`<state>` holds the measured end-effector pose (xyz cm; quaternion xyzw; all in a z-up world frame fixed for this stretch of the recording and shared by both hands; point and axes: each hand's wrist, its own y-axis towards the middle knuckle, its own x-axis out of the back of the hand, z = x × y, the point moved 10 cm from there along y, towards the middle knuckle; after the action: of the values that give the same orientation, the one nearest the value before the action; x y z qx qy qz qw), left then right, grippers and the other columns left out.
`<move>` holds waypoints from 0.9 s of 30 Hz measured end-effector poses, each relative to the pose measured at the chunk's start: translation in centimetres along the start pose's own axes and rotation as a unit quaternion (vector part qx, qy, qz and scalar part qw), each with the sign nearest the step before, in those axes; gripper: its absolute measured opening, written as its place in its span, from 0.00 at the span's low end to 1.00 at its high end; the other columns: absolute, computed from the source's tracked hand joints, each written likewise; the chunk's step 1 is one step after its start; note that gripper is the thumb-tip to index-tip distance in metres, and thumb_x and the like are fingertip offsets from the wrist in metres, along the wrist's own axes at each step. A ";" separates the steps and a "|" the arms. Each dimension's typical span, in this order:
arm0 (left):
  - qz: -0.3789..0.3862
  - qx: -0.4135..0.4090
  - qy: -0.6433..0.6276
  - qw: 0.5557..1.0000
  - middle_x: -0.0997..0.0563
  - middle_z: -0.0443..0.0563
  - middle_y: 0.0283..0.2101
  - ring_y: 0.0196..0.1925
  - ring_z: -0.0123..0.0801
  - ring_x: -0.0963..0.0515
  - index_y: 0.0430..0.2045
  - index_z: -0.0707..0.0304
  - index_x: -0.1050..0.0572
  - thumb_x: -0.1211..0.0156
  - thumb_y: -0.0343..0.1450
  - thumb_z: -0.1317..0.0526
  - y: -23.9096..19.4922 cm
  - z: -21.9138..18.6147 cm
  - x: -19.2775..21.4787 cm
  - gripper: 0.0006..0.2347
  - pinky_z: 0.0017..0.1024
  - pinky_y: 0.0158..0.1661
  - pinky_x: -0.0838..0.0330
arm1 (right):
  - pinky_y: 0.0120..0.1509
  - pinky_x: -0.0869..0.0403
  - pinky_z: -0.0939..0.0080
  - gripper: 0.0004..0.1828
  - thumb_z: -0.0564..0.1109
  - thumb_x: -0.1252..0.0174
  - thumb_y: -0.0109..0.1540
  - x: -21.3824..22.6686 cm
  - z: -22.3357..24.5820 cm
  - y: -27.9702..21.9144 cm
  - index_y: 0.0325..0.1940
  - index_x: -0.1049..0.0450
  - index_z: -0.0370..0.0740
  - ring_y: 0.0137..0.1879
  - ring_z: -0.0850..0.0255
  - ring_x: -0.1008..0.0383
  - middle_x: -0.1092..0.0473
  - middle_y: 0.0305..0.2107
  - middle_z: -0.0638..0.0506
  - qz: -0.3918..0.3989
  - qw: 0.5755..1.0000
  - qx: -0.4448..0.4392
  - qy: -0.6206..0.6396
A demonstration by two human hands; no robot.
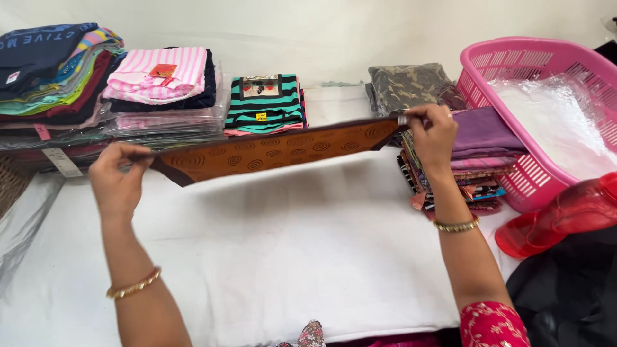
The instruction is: The person folds several pieces of clothing, including a pink patterned top, a purple scarf, a brown patterned scarf, and a green patterned scarf. They smooth each item on a white table surface, fold it neatly, and place it into a pink basket.
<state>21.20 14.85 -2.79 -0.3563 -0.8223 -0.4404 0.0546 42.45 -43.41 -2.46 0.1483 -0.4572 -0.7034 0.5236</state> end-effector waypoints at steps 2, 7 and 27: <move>0.022 -0.005 0.033 0.999 0.17 0.51 0.42 0.46 0.34 0.21 0.38 0.65 0.19 0.31 0.71 0.71 -2.5 -1.5 1.1 0.05 0.31 0.49 0.31 | 0.42 0.27 0.61 0.06 0.33 0.36 0.62 0.9 0.8 -2.3 0.42 0.18 0.39 0.37 0.60 0.26 0.25 0.34 0.48 0.046 0.999 0.003 -0.024; 0.065 0.052 0.067 0.994 0.18 0.49 0.38 0.46 0.35 0.22 0.35 0.64 0.19 0.32 0.69 0.71 -9.9 -0.9 1.9 0.05 0.32 0.51 0.28 | 0.46 0.29 0.56 0.08 0.35 0.31 0.55 1.6 -1.3 -9.3 0.38 0.17 0.41 0.42 0.55 0.28 0.25 0.31 0.50 0.176 0.982 0.021 -0.068; 0.295 0.301 0.226 0.878 0.18 0.54 0.32 0.33 0.40 0.19 0.37 0.56 0.16 0.35 0.70 0.56 -22.1 9.3 -3.0 0.08 0.38 0.36 0.26 | 0.34 0.32 0.55 0.08 0.47 0.35 0.60 -0.8 -8.3 -20.3 0.41 0.18 0.43 0.26 0.57 0.31 0.25 0.22 0.49 0.409 0.885 -0.191 -0.115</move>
<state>11.46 12.37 -24.78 -0.4395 -0.7374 -0.2037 0.4707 36.31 -46.06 -23.37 -0.2366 -0.3913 -0.5130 0.7265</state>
